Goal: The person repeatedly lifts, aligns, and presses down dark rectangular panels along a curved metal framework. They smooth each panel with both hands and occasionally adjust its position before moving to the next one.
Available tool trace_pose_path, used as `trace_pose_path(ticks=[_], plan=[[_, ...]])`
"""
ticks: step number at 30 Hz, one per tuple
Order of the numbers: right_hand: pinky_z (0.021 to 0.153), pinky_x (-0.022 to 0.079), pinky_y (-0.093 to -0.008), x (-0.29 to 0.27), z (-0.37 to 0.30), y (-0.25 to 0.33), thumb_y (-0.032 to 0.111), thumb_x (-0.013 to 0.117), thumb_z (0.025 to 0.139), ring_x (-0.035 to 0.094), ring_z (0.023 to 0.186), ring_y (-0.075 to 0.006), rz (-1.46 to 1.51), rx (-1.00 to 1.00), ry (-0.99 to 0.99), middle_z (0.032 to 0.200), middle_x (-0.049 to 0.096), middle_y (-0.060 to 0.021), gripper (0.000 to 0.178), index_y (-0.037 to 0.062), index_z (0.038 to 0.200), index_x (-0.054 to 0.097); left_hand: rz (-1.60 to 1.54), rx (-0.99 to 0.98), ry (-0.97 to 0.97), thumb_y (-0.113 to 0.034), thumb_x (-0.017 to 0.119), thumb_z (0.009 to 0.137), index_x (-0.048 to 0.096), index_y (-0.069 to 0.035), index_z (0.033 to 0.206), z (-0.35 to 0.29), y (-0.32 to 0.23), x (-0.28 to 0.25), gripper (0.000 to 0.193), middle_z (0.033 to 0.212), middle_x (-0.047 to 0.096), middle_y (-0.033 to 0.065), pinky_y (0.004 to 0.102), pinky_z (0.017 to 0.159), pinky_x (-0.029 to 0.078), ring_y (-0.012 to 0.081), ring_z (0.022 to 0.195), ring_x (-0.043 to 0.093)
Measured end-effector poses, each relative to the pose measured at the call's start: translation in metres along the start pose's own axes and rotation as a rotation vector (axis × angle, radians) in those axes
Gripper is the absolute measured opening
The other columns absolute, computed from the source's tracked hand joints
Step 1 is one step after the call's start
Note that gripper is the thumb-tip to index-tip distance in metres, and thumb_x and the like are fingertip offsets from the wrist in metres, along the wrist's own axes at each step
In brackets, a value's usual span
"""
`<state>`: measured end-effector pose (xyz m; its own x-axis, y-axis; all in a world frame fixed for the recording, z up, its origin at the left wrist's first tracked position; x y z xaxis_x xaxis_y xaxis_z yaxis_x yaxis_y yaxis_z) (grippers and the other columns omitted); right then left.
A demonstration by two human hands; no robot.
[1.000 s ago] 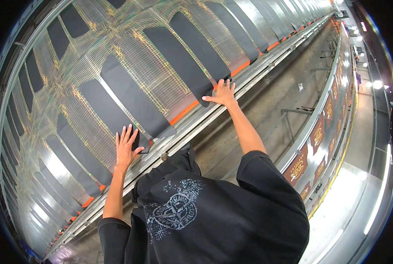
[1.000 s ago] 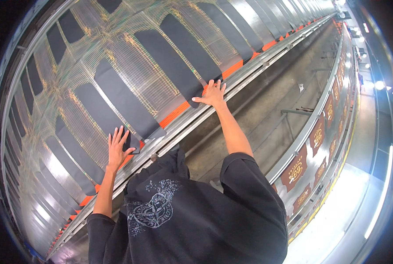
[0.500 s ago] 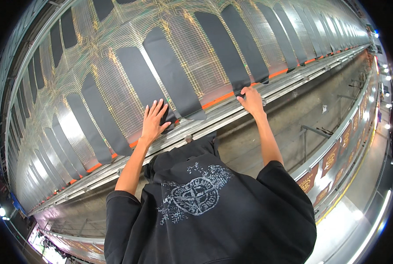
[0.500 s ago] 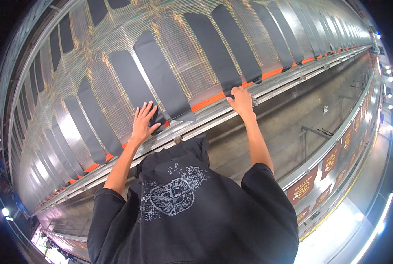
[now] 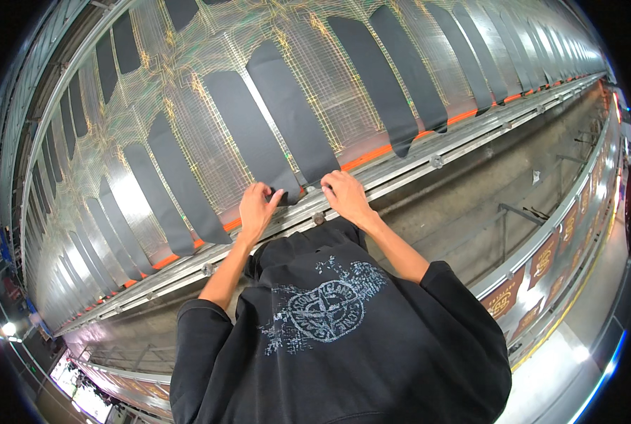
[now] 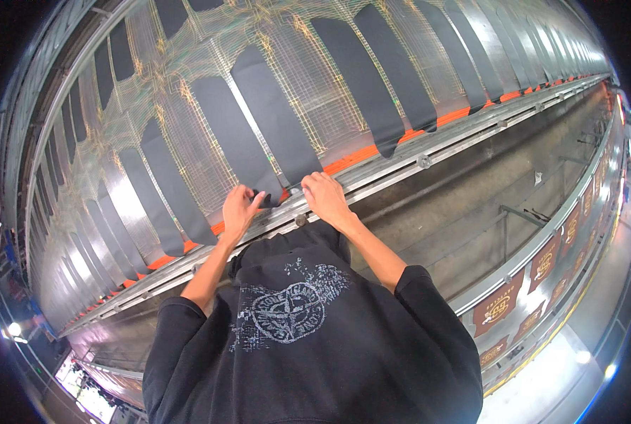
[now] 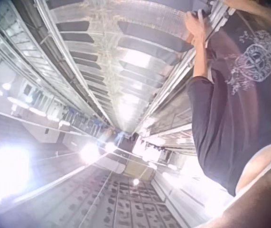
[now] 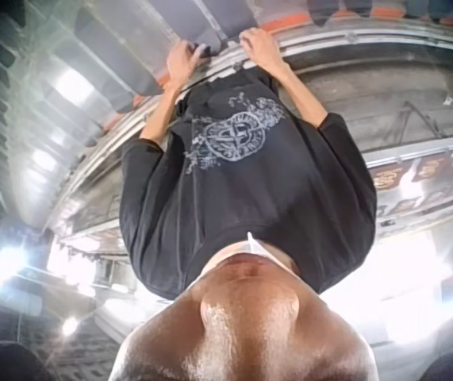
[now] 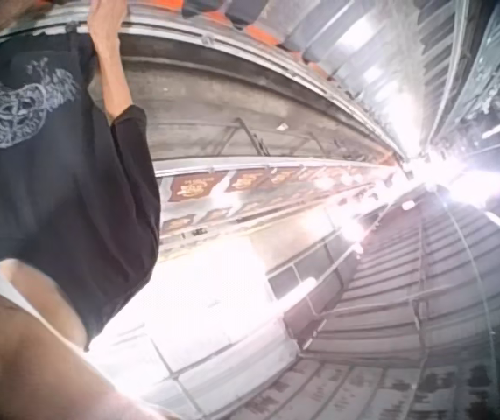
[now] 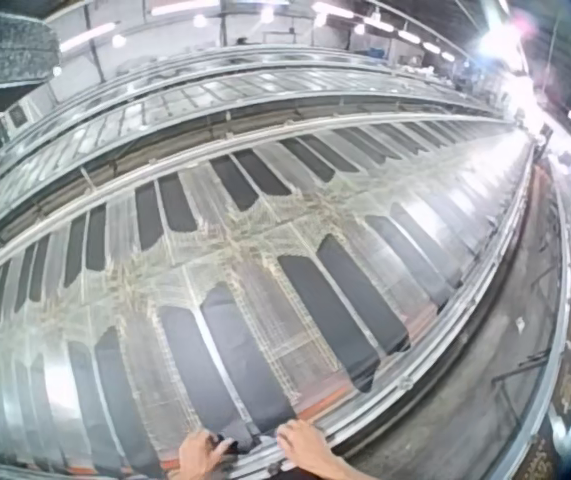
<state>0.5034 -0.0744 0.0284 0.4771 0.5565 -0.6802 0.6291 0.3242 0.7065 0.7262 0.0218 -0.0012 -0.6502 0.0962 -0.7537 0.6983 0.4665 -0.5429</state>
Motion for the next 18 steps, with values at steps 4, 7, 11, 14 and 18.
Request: trace_pose_path(ticks=[4,7,11,14,18], plan=[[0.089,0.047,-0.0414,0.018,0.007,0.029,0.006,0.072,0.083,0.059,0.101,-0.0285,-0.165,-0.28,-0.086,0.098,0.062,-0.0086,0.018,0.0076,0.1,0.067,-0.26,-0.165,-0.248,-0.035,0.083,0.089,0.065,-0.001,0.105,-0.035,0.041,0.008,0.042,0.088,0.071,0.011,0.0362,0.079,0.053,0.0242,0.084,0.065],[0.082,0.049,-0.0422,0.056,0.022,0.021,0.016,0.065,0.088,0.061,0.098,-0.0275,-0.312,-0.284,-0.016,0.099,0.064,-0.0077,0.01,0.0114,0.096,0.068,-0.56,-0.397,-0.247,-0.036,0.081,0.093,0.066,0.001,0.114,-0.044,0.077,0.028,0.046,0.095,0.072,0.0098,0.0298,0.08,0.052,0.0145,0.092,0.065],[0.077,0.053,-0.0436,0.072,0.028,-0.006,0.021,0.06,0.087,0.064,0.092,-0.0292,-0.391,-0.336,-0.037,0.094,0.065,-0.007,0.01,0.0153,0.087,0.068,-0.599,-0.246,-0.183,-0.036,0.082,0.092,0.063,0.004,0.129,-0.041,0.061,0.043,0.057,0.105,0.075,0.0151,0.0374,0.089,0.055,0.0235,0.1,0.07],[0.083,0.046,-0.0385,0.098,0.02,-0.006,0.02,0.063,0.086,0.06,0.097,-0.0235,-0.581,-0.4,0.028,0.091,0.061,-0.0057,0.008,0.0134,0.087,0.066,0.136,0.134,-0.33,-0.032,0.08,0.088,0.071,-0.002,0.105,-0.051,0.032,0.018,0.036,0.098,0.064,0.0162,0.0497,0.086,0.046,0.0387,0.095,0.058],[0.098,0.043,-0.0532,0.09,0.008,0.009,0.016,0.068,0.082,0.056,0.118,-0.0299,-0.344,-0.352,0.191,0.11,0.063,-0.0104,0.02,0.0073,0.1,0.069,-0.007,0.306,-0.325,-0.026,0.08,0.089,0.062,0.001,0.11,-0.058,0.007,0.005,0.039,0.104,0.061,0.0171,0.0495,0.089,0.046,0.0385,0.099,0.058]])
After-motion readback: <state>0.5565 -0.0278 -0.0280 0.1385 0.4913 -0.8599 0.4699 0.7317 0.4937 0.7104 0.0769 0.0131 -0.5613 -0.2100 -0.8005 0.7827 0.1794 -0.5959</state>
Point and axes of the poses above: each hand's wrist, its own z-axis towards the middle knuckle, its own x-axis out of the palm, y = z × x, the point moved 9 cm from there along z, towards the middle knuckle
